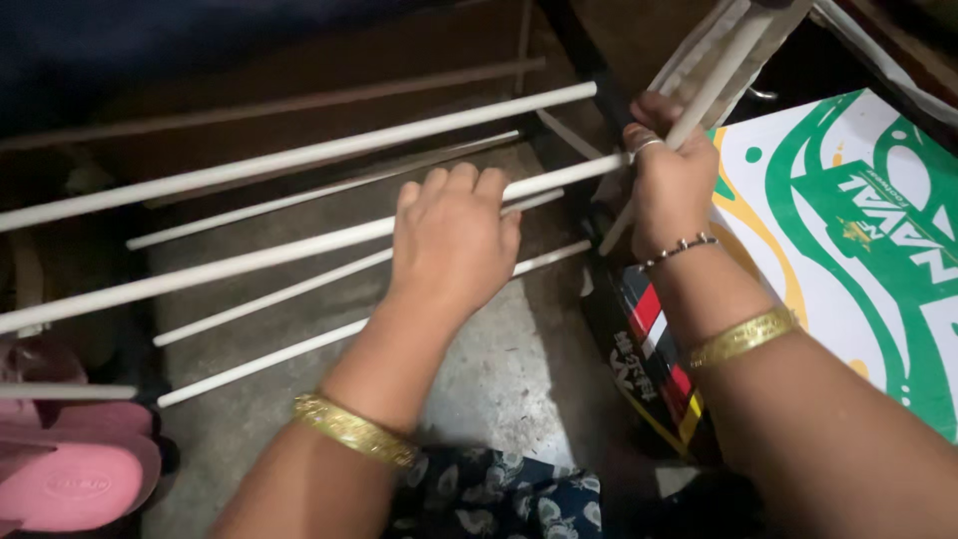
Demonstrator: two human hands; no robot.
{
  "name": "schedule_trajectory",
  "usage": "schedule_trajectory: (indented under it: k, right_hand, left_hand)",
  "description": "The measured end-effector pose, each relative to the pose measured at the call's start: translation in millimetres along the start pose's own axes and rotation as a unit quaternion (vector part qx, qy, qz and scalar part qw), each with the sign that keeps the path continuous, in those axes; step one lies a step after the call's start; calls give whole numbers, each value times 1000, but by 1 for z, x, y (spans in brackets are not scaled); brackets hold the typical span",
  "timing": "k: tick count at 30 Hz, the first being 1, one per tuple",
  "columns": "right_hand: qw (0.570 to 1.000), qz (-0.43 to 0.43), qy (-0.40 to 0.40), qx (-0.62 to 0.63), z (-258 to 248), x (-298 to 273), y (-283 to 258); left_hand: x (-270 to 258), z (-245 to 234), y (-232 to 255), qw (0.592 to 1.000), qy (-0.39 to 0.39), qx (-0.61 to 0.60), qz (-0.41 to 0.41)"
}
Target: The person removes shoes and boxes from a multi-tier shoe rack, then assembles the rack by inserting white horizontal rods into the vertical frame supports. The shoes are placed on the floor beside the rack during assembly.
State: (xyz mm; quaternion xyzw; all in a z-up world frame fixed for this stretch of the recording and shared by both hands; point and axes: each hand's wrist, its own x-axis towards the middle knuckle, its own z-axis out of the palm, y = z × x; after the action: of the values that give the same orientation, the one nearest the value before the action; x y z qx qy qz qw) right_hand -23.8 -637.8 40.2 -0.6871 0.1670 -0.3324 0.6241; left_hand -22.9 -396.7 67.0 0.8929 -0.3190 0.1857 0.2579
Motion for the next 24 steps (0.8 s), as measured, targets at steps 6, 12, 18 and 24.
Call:
schedule_trajectory:
  k: [6, 12, 18, 24]
  right_hand:
    - [984, -36, -99, 144, -20, -15, 1]
    - [938, 135, -71, 312, -22, -9, -36]
    - [948, 262, -126, 131, -19, 38, -60]
    - [903, 222, -272, 249, -43, 94, -25]
  left_hand:
    - [0, -7, -4, 1000, -14, -5, 7]
    - [0, -11, -2, 999, -17, -21, -18]
    - [-2, -17, 1, 998, -5, -39, -51]
    - [2, -22, -4, 996, 33, -63, -53]
